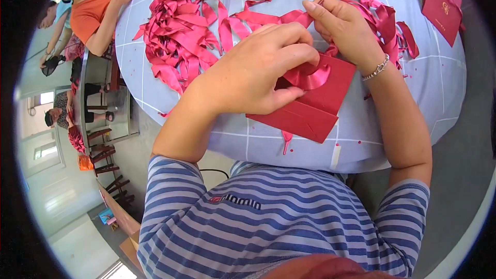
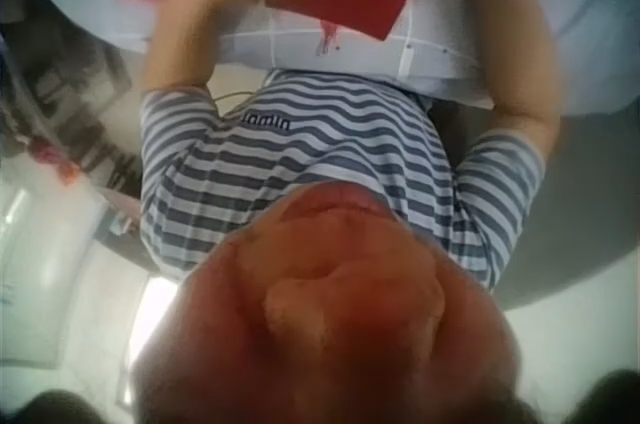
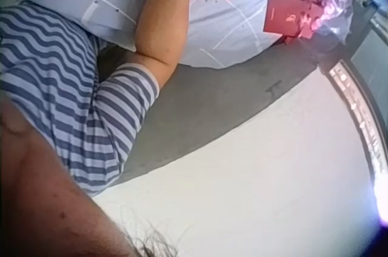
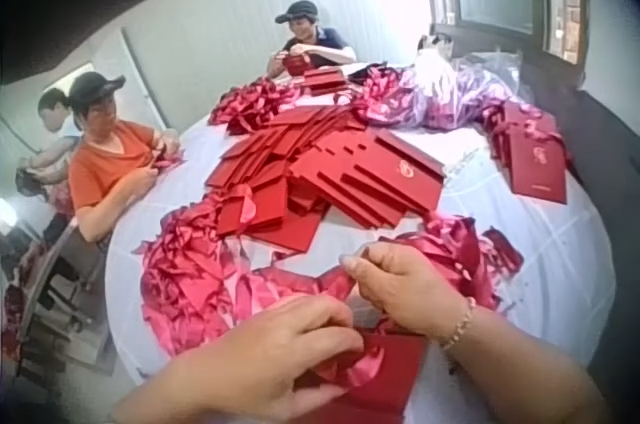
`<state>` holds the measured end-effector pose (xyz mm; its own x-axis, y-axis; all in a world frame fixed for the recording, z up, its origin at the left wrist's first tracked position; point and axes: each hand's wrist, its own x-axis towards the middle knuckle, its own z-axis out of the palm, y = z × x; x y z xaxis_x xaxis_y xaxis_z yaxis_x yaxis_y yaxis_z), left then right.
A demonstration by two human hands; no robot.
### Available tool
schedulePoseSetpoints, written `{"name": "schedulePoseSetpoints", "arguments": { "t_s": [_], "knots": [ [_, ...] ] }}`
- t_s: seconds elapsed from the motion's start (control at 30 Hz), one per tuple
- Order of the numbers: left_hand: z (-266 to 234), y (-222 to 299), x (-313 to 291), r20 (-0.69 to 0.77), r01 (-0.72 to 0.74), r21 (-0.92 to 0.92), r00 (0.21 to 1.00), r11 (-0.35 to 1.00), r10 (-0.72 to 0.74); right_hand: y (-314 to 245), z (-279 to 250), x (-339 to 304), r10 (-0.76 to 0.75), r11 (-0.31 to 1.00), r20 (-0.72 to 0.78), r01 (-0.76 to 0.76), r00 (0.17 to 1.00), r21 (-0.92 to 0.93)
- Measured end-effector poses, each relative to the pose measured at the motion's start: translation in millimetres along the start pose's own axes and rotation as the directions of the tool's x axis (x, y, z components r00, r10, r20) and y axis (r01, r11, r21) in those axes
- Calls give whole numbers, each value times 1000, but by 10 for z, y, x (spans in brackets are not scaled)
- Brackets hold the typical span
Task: The person assembles paper gift bags by threading ribbon handles through slits in the bags by hand and placing the finished bags onto a stack on the table.
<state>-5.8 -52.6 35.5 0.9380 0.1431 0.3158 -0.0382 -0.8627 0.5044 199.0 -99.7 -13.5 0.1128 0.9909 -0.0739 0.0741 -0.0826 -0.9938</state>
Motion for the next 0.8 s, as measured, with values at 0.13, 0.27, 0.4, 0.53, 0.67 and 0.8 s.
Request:
{"name": "schedulePoseSetpoints", "arguments": {
  "t_s": [0.13, 0.27, 0.4, 0.53, 0.67, 0.8],
  "knots": [
    [14, -12, 11, 55, 35, -44, 998, 998, -32, 18, 36, -3, -64, 998, -35, 64, 997, -8],
    [39, -15, 19, 36, 38, -72, 999, 997, -36, 17, 29, 5, -58, 998, -26, 58, 998, -7],
    [64, -35, 12, 15, 20, -86, 1000, 996, -18, 20, 46, -5, -82, 997, -28, 82, 996, 7],
    [6, 4, 18, 45, 78, -138, 996, 987, -73, 15, 48, -10, -67, 998, -16, 67, 998, 3],
    [34, 139, 38, -45, 92, -178, 994, 980, -102, 17, 55, -19, -81, 997, -15, 81, 997, -12],
    [91, 100, 46, -37, 85, -31, 996, 996, -86, 39, 67, -6, -194, 967, -54, 182, 980, -177]
  ]
}}
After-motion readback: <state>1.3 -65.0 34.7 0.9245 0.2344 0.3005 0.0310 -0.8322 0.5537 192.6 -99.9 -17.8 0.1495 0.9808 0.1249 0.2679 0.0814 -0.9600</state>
